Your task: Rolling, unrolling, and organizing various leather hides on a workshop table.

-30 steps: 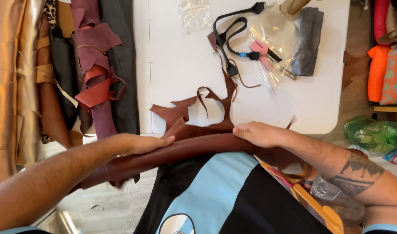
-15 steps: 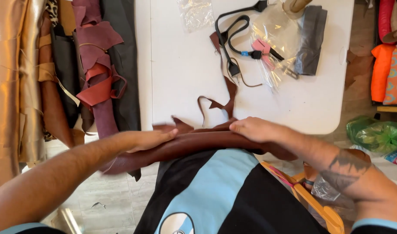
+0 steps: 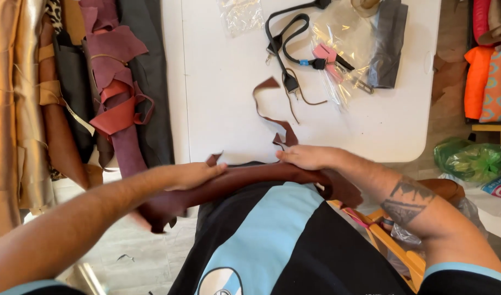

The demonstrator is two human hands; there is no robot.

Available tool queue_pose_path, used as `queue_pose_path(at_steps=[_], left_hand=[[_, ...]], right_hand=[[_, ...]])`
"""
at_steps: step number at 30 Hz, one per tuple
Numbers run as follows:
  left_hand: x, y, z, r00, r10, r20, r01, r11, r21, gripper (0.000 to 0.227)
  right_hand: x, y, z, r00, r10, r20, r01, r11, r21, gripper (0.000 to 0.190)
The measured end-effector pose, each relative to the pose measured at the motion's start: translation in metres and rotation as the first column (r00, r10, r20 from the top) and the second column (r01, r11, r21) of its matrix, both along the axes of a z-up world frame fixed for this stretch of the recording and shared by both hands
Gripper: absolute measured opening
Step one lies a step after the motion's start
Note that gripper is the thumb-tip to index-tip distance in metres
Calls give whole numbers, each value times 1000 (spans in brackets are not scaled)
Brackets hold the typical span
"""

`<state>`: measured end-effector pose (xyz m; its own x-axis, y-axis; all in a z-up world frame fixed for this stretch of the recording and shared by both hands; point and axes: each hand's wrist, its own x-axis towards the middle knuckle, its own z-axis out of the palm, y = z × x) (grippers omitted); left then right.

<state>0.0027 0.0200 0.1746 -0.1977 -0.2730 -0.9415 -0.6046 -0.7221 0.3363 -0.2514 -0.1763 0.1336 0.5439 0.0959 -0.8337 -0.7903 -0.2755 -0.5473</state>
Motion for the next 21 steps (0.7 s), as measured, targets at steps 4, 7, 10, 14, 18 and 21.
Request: queue_pose_path(at_steps=[4, 7, 10, 14, 18, 21], left_hand=[[8, 6, 2, 999, 3, 32, -6, 996, 85, 104], [-7, -1, 34, 953, -240, 186, 254, 966, -56, 98], [-10, 4, 33, 920, 391, 3, -367, 860, 355, 104], [-2, 12, -47, 991, -128, 36, 129, 992, -8, 105], [-12, 18, -44, 975, -179, 134, 189, 980, -66, 103], [-11, 13, -40, 940, -213, 266, 254, 959, -128, 100]], right_hand=[[2, 23, -13, 982, 177, 66, -143, 925, -353, 72], [0, 14, -36, 998, -18, -59, 20, 999, 31, 88], [0, 12, -24, 999, 24, 36, -20, 995, -94, 99], [-17, 9, -41, 999, -26, -32, 21, 987, -158, 88], [-10, 18, -28, 994, 111, 5, -104, 942, -318, 84], [-17, 20, -32, 989, -105, -100, 101, 994, -41, 78]])
